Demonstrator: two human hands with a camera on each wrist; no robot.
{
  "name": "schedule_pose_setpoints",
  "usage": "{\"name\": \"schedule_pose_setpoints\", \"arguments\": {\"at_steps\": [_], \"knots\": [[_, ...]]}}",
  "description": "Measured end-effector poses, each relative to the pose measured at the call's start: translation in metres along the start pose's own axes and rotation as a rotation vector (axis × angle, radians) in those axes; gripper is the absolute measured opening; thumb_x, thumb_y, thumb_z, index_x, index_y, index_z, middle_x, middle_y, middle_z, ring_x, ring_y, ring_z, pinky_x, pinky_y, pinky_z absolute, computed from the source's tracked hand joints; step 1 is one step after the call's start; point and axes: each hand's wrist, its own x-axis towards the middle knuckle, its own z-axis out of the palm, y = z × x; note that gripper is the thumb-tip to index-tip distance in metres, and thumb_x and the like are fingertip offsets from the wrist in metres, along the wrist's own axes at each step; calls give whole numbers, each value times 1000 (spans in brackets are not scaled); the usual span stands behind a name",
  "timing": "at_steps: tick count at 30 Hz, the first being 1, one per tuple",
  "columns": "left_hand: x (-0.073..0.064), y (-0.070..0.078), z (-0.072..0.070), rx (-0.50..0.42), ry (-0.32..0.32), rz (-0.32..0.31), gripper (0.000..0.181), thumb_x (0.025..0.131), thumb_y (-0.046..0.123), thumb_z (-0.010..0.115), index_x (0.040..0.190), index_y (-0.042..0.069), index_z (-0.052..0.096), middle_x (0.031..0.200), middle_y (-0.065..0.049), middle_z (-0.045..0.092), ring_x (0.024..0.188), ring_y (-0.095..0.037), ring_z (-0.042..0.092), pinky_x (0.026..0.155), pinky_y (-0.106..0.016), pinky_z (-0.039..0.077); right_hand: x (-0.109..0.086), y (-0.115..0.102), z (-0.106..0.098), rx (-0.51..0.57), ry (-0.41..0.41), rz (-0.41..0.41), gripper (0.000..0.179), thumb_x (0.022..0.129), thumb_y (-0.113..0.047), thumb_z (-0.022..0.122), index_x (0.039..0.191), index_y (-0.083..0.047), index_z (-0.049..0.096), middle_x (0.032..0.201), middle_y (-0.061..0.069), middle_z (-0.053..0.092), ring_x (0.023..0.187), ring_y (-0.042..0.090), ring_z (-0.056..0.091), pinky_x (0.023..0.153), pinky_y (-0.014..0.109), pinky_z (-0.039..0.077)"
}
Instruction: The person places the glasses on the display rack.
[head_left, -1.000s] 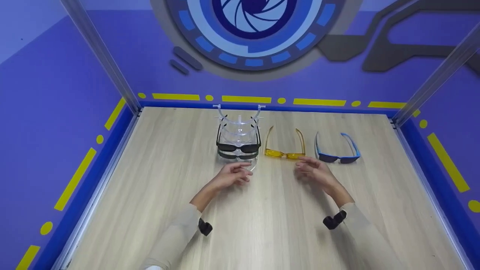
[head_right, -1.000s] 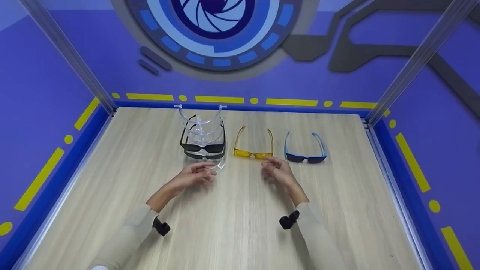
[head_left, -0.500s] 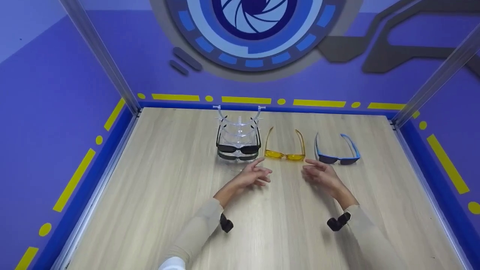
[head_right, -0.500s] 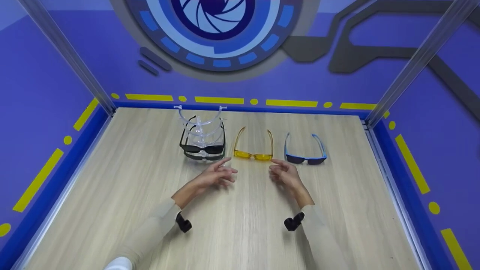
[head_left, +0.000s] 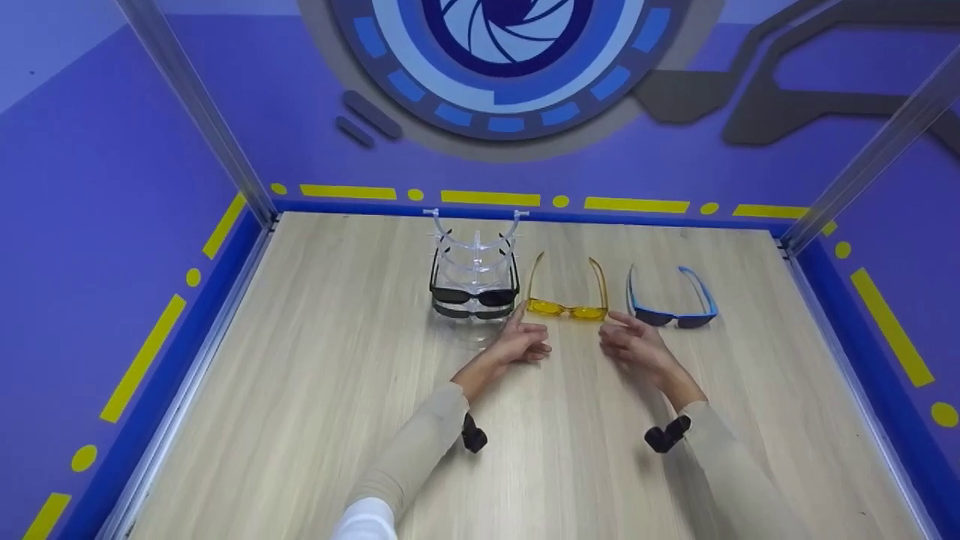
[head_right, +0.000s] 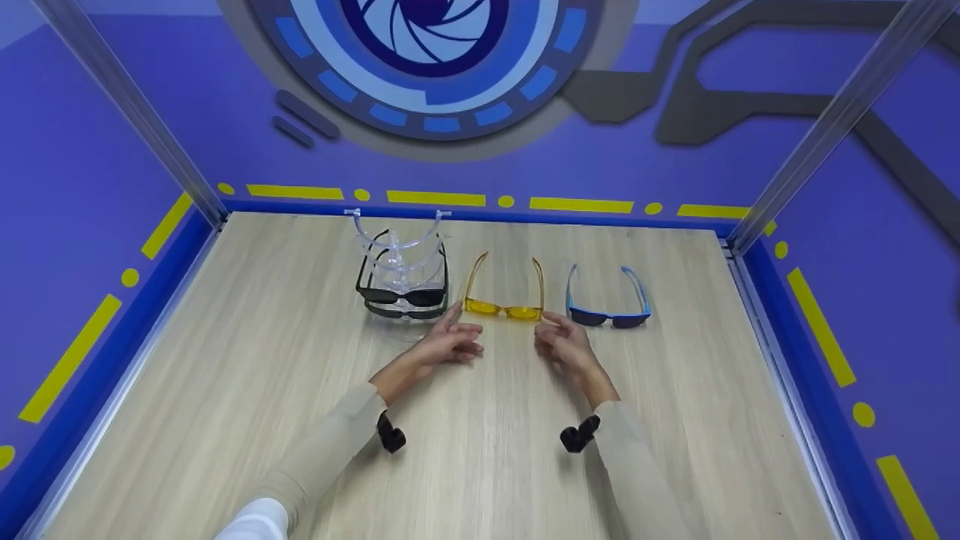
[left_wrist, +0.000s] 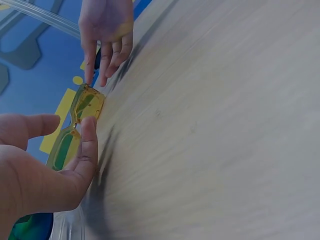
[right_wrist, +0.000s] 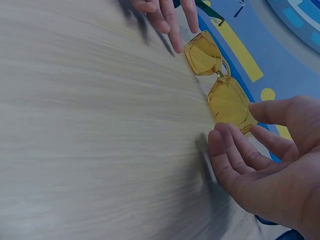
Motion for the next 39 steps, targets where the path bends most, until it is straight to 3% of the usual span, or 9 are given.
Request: {"name": "schedule_pose_setpoints", "arguments": {"at_steps": [8,18,26,31,39], "knots": [[7,0,4,0,-1,0,88,100,5,60,166,24,5,138,-22,60,79,-14,71,67,-28,64,1,-3,0,-27,0,7,63,107,-17,54,161,-4,25,143,19,61,116,17,67,104,35,56],[-3,-2,3,17,-16,-22,88,100,7,61,165,20,3,139,-24,60,79,-14,72,67,-26,63,-1,4,1,61,-37,6,65,107,-16,53,162,-2,20,134,12,67,114,16,68,104,35,56],[-18,-5,2,55,-57,-41,86,98,7,63,165,13,9,134,-25,63,76,-12,71,66,-26,63,-14,10,0,49,-30,-8,68,105,-16,58,160,2,21,131,11,68,112,15,69,103,33,57],[-32,-8,-8,72,-95,-38,79,98,8,64,163,9,19,132,-28,65,72,-9,69,62,-23,60,-25,15,-4,45,-66,-15,64,106,-14,55,159,3,24,137,15,65,117,16,68,105,33,56],[-53,-12,-22,117,-139,-54,66,99,10,64,158,7,34,128,-26,68,77,-9,70,69,-23,61,-48,20,-10,9,-134,-9,63,106,-16,56,158,4,27,137,12,66,118,14,67,104,30,56]]}}
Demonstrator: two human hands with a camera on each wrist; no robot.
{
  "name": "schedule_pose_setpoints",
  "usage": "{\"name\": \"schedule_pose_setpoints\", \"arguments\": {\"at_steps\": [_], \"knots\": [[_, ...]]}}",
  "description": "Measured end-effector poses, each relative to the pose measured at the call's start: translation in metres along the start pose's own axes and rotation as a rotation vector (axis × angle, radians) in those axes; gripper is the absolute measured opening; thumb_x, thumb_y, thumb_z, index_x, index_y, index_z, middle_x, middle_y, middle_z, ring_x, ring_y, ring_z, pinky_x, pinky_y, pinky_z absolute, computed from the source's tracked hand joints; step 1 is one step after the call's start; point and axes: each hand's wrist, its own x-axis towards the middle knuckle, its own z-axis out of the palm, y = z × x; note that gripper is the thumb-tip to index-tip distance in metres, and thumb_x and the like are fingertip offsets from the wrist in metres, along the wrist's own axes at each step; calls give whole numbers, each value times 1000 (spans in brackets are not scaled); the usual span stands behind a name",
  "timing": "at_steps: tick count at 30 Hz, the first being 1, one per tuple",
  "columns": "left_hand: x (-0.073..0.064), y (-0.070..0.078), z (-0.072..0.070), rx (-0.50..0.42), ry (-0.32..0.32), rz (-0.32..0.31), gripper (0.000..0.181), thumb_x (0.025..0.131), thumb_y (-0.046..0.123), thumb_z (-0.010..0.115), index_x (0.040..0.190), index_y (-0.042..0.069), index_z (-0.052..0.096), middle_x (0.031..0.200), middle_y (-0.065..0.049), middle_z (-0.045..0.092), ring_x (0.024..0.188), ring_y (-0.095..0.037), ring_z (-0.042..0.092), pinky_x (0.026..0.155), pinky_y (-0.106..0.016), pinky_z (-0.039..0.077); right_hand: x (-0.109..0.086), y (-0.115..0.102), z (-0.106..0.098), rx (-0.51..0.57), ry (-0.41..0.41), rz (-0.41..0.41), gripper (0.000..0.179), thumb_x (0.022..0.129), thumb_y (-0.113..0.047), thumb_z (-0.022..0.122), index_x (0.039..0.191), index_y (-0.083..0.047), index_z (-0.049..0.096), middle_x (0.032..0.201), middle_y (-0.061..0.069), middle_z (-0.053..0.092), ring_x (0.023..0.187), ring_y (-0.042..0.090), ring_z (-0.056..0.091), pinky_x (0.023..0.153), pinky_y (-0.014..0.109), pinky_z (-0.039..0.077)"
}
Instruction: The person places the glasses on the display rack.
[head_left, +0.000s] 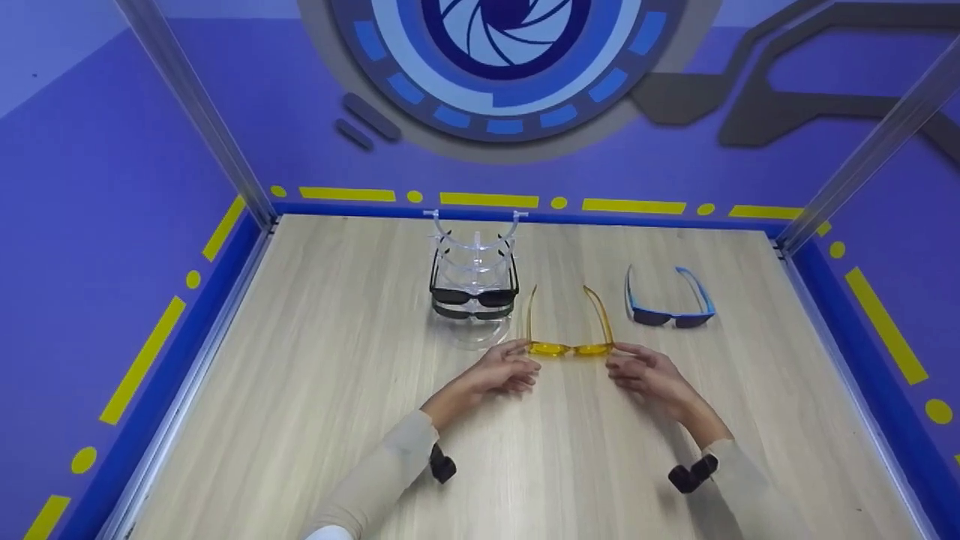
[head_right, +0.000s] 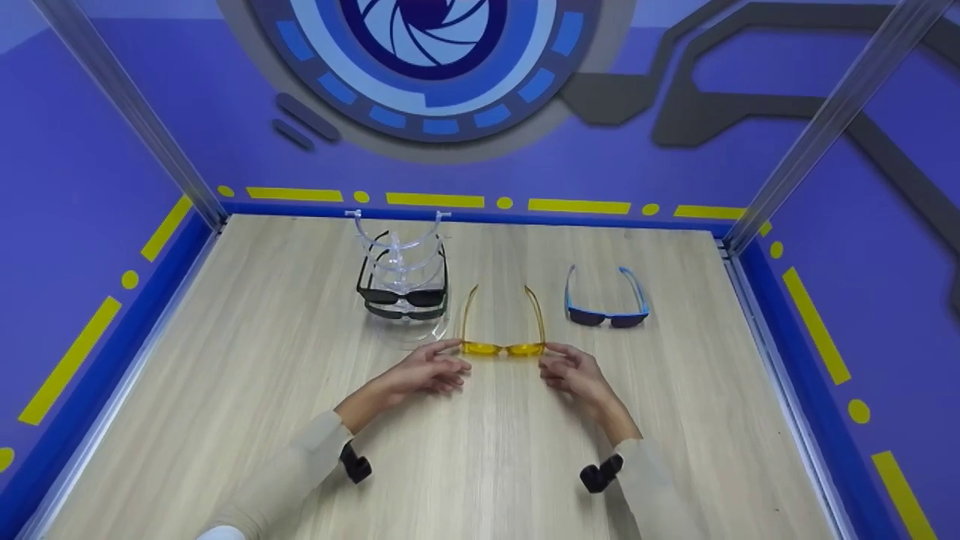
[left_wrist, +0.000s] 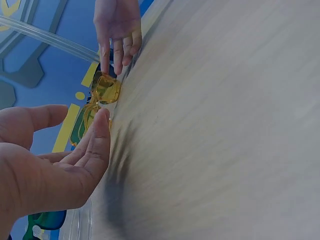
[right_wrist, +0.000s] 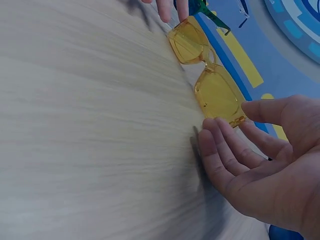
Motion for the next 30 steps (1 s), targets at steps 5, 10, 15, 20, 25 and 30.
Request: {"name": "schedule_pose_setpoints", "arguments": {"at_steps": [5,10,15,20,25,30], "knots": [[-8,-2,-8,46,4,-6,57,99,12,64,152,7,45,124,-22,71,79,-9,69,71,-22,61,-9,2,-1,-12,-72,-5,66,106,-20,56,158,5,25,138,12,66,119,15,67,104,31,56],[-9,-3,-16,57,34,8,50,99,11,63,147,3,51,122,-22,71,78,-9,67,70,-21,58,-11,3,-5,-21,-74,4,64,106,-21,56,157,6,27,137,13,66,119,15,67,104,30,56],[0,-3,-18,4,92,48,53,100,6,59,150,-2,45,136,-25,62,95,-14,65,86,-27,59,-3,2,-6,25,49,32,66,105,-20,59,158,2,27,143,14,62,120,13,67,107,30,54],[13,-4,-13,-49,108,93,58,97,-1,57,153,-4,40,145,-27,54,112,-18,61,99,-33,56,9,0,-3,44,112,51,69,105,-24,59,161,-4,24,158,20,45,129,12,61,114,31,48],[23,-3,-7,-97,114,126,63,94,-4,57,154,-3,38,146,-30,52,104,-13,60,103,-34,53,22,-2,-1,45,100,28,66,106,-22,56,161,-4,24,159,22,42,132,13,58,113,27,48],[31,-1,-4,-140,114,138,63,94,-7,58,154,-3,38,143,-30,52,92,-10,60,95,-31,55,27,-3,2,77,78,16,61,107,-16,55,159,0,28,146,15,58,123,9,63,106,23,52]]}}
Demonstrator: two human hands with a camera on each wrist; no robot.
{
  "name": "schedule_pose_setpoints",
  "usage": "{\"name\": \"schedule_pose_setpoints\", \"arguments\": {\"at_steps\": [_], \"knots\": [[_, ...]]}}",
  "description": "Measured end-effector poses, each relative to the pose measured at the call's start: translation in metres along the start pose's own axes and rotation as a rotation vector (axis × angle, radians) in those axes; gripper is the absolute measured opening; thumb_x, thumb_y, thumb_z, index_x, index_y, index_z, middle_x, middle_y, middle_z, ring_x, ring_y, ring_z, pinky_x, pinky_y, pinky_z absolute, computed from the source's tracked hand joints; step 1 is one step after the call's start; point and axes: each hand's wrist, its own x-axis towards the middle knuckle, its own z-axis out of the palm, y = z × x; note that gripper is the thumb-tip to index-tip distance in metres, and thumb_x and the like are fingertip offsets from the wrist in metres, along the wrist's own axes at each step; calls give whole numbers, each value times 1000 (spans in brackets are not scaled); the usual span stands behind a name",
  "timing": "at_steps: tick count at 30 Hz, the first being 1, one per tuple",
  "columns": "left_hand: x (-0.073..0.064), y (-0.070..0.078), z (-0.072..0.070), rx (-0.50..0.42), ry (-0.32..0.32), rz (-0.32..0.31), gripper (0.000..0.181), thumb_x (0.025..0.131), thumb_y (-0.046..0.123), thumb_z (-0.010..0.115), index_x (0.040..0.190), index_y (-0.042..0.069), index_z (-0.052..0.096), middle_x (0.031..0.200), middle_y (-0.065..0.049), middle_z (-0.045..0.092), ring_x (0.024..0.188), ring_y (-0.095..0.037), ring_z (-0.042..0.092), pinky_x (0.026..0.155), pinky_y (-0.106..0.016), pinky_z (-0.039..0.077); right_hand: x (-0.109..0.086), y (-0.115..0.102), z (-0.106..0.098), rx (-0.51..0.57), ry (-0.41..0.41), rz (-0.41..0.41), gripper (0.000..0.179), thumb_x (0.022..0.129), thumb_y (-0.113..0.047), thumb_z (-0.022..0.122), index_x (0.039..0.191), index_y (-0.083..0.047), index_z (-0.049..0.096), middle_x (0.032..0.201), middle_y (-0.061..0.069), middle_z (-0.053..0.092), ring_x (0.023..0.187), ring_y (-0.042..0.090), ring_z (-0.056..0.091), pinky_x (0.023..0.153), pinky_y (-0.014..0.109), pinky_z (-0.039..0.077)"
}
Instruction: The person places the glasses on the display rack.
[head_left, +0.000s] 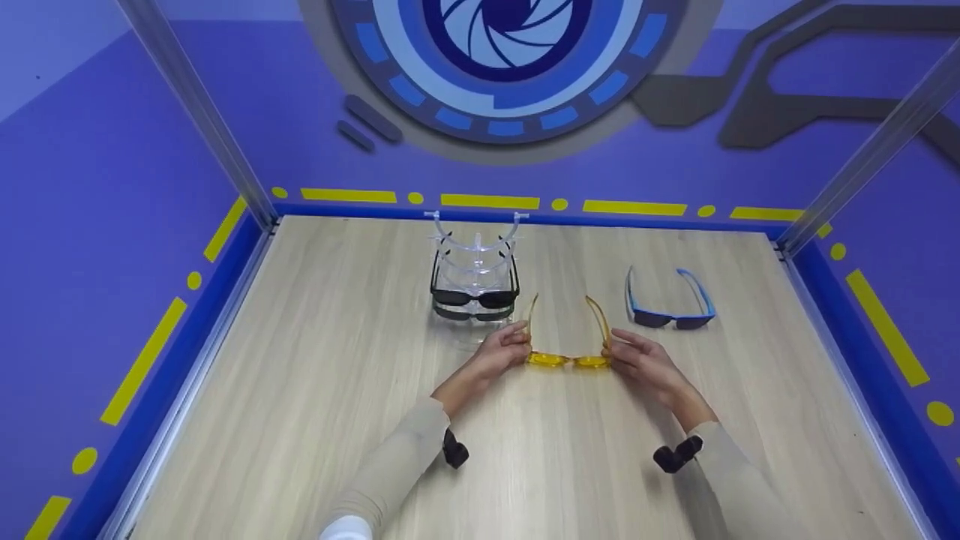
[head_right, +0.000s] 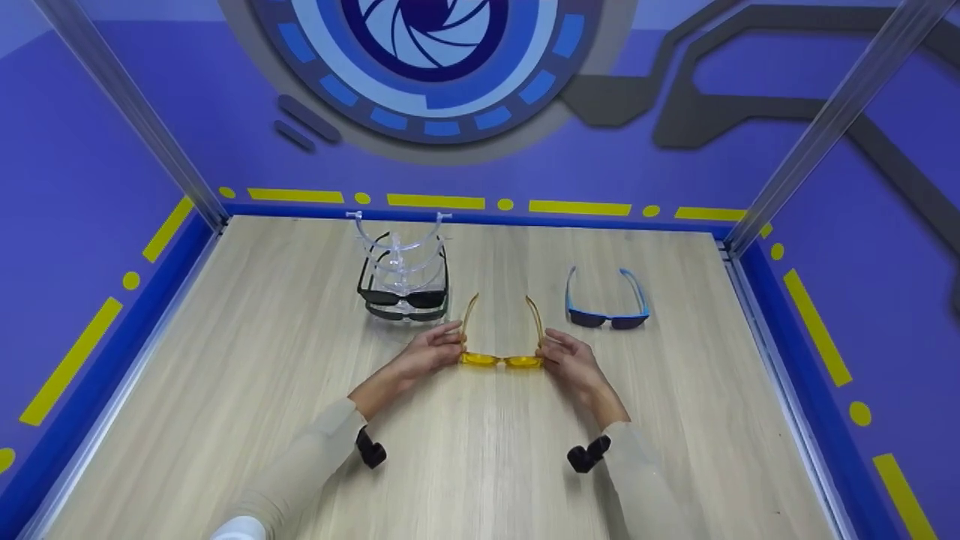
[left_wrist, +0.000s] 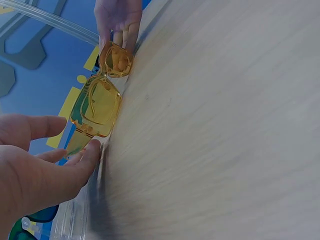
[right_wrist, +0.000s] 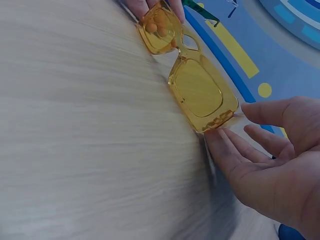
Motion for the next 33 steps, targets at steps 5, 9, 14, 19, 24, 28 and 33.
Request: {"name": "schedule_pose_setpoints", "arguments": {"at_steps": [5,9,14,19,24,28,33], "knots": [[0,2,2,-9,-1,-3,63,94,-9,59,153,-4,38,141,-29,55,95,-12,62,96,-33,58,-1,1,0,38,-25,-12,58,107,-10,52,158,5,28,145,12,60,120,7,65,110,27,51],[-2,3,5,2,-15,2,63,93,-9,60,152,-5,39,140,-29,56,97,-12,63,98,-36,59,-4,2,-1,20,-18,-19,56,106,-7,51,157,6,30,151,19,53,122,9,65,110,28,51],[-4,6,8,16,-16,-4,61,93,-8,62,151,-4,43,136,-26,60,90,-8,65,91,-31,60,-10,2,-4,-17,-2,-18,57,106,-7,53,157,5,31,152,22,50,122,10,65,107,26,53],[-9,10,9,26,-9,-12,59,92,-8,65,148,-4,47,134,-28,62,90,-8,68,93,-35,62,-21,-3,-6,46,-24,-10,64,103,-10,60,157,3,30,140,9,61,121,10,66,112,35,51],[-18,18,9,5,-24,-6,58,90,-9,66,146,-2,51,132,-28,63,91,-9,70,93,-37,62,-30,-10,-10,125,-80,-15,67,101,-9,63,158,3,29,138,4,66,124,12,66,112,34,51],[-27,25,10,-10,-45,2,58,91,-10,67,146,-1,52,129,-25,66,91,-10,71,91,-33,63,-36,-16,-14,130,-106,-25,63,102,-11,63,157,1,34,138,2,67,125,12,65,110,29,52],[-35,36,11,-24,-80,19,59,92,-7,67,148,-1,49,131,-26,65,96,-12,72,95,-34,61,-44,-24,-18,216,-136,-49,53,101,-8,62,151,-3,46,129,-2,72,121,11,68,106,29,55]]}}
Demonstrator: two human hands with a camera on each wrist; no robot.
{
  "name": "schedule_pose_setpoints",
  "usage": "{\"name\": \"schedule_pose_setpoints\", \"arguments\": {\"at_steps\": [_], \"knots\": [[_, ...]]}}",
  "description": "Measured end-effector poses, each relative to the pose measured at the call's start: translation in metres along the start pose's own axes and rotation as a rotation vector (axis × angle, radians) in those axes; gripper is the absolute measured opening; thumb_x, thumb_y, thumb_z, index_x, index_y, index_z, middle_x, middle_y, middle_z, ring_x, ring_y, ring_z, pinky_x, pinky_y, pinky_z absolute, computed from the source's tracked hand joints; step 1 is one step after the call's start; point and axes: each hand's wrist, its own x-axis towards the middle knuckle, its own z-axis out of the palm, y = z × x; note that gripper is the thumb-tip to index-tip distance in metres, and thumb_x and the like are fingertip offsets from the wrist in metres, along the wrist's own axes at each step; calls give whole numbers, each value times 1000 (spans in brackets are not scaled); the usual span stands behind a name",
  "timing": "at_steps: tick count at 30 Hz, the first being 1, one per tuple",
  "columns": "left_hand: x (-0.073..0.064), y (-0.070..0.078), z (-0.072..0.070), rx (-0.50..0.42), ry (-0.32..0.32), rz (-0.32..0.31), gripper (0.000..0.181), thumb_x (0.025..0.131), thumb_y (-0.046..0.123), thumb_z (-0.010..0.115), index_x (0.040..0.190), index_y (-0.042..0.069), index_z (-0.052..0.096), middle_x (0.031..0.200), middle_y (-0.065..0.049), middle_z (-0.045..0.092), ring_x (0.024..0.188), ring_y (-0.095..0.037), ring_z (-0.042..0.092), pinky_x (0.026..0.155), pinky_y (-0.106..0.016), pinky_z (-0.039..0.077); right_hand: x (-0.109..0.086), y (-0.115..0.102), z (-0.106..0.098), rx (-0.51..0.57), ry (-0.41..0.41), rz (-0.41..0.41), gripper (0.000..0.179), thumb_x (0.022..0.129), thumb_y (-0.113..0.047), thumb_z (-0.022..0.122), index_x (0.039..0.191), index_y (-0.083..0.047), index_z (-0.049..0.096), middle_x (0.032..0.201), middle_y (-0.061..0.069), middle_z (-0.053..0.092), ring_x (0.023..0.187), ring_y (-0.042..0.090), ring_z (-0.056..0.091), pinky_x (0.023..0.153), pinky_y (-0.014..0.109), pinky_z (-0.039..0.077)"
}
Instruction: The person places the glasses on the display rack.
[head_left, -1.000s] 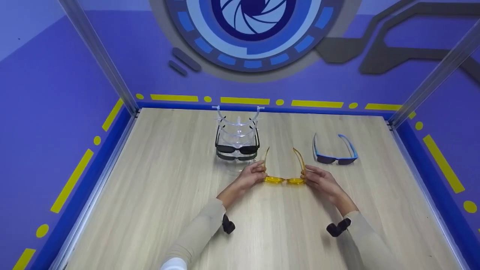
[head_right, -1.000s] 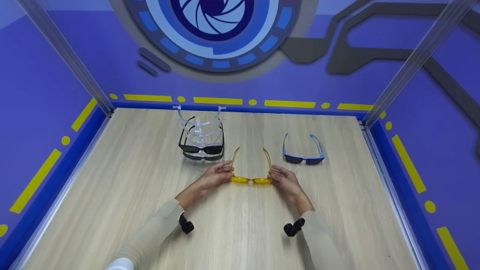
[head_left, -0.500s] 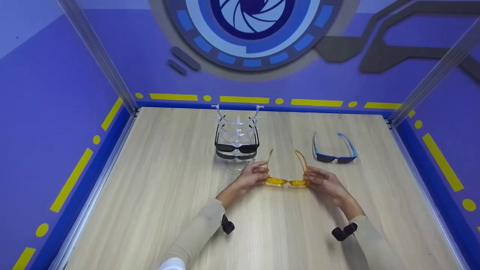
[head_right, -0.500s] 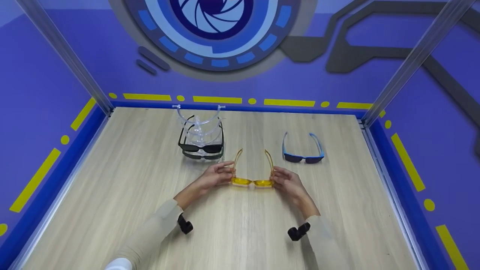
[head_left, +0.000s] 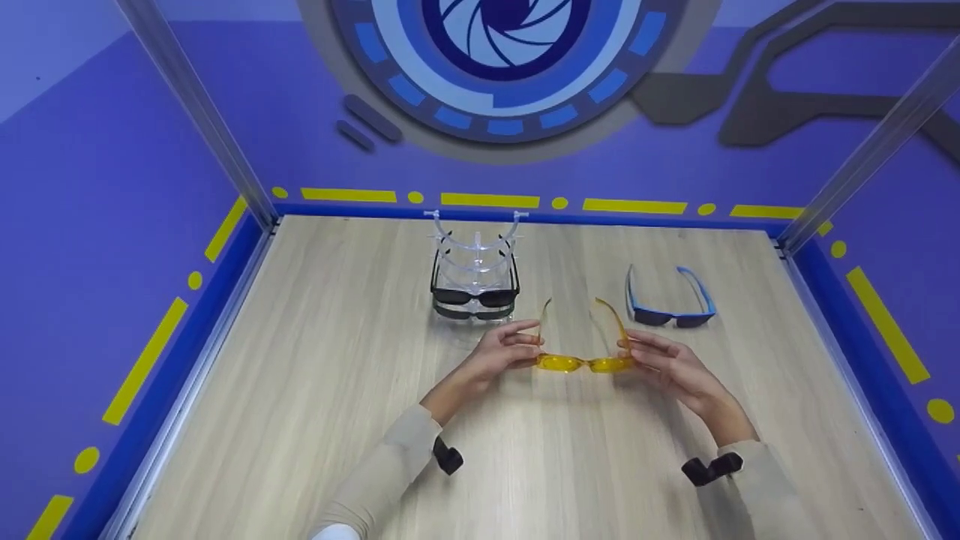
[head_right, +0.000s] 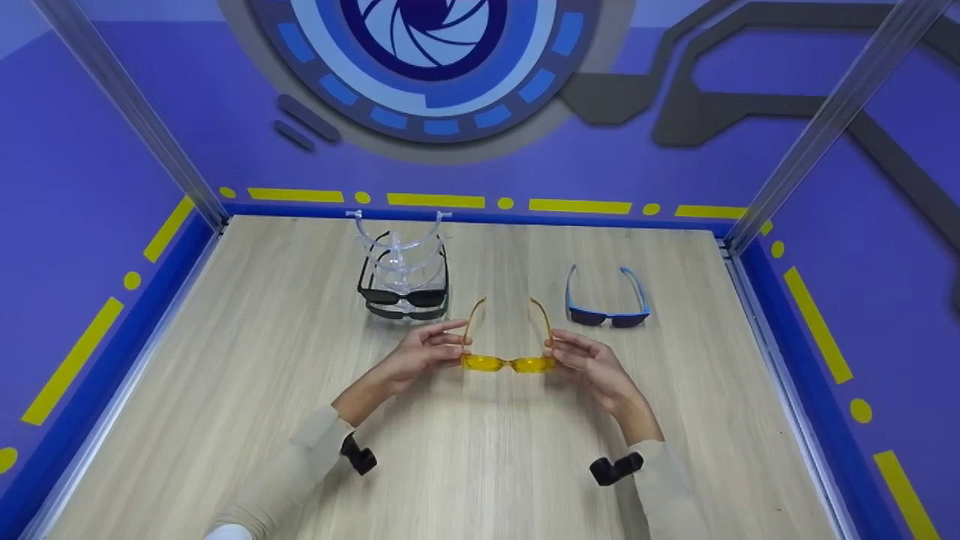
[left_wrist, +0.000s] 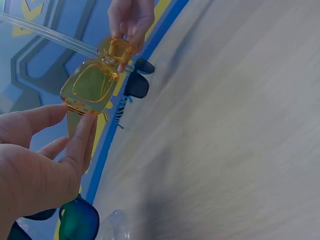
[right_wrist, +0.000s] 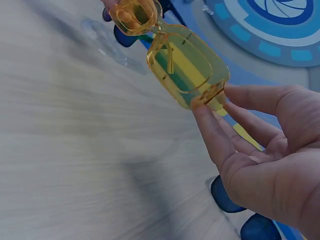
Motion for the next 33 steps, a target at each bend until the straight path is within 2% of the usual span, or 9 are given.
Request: {"name": "schedule_pose_setpoints", "arguments": {"at_steps": [5,13,18,23,33], "knots": [[-6,9,2,7,-20,13,55,94,-4,67,147,1,52,135,-27,63,103,-15,72,97,-35,60,-7,-6,1,99,-47,-46,43,103,-1,56,146,-5,55,128,1,73,119,13,69,104,29,55],[-16,21,7,21,-45,31,54,95,-1,68,146,3,54,131,-19,67,103,-15,73,97,-35,60,-19,-14,4,153,-95,-110,41,104,2,51,144,-7,58,131,2,71,123,15,67,105,28,55],[-23,30,8,7,-65,57,53,95,1,69,146,5,55,132,-19,66,104,-15,73,98,-36,60,-24,-20,9,145,-117,-145,41,105,3,47,144,-6,57,132,3,70,124,15,66,105,28,55],[-30,40,6,35,-99,100,52,96,1,67,146,3,53,134,-20,65,106,-14,72,98,-35,59,-29,-26,17,116,-107,-159,40,105,4,47,142,-7,58,131,2,70,122,15,67,105,29,55],[-40,60,-5,86,-86,124,49,97,3,67,145,4,55,133,-18,66,111,-18,71,98,-34,59,-29,-39,35,1,-114,-149,47,104,0,52,150,-1,46,135,4,67,126,17,65,107,31,53]]}}
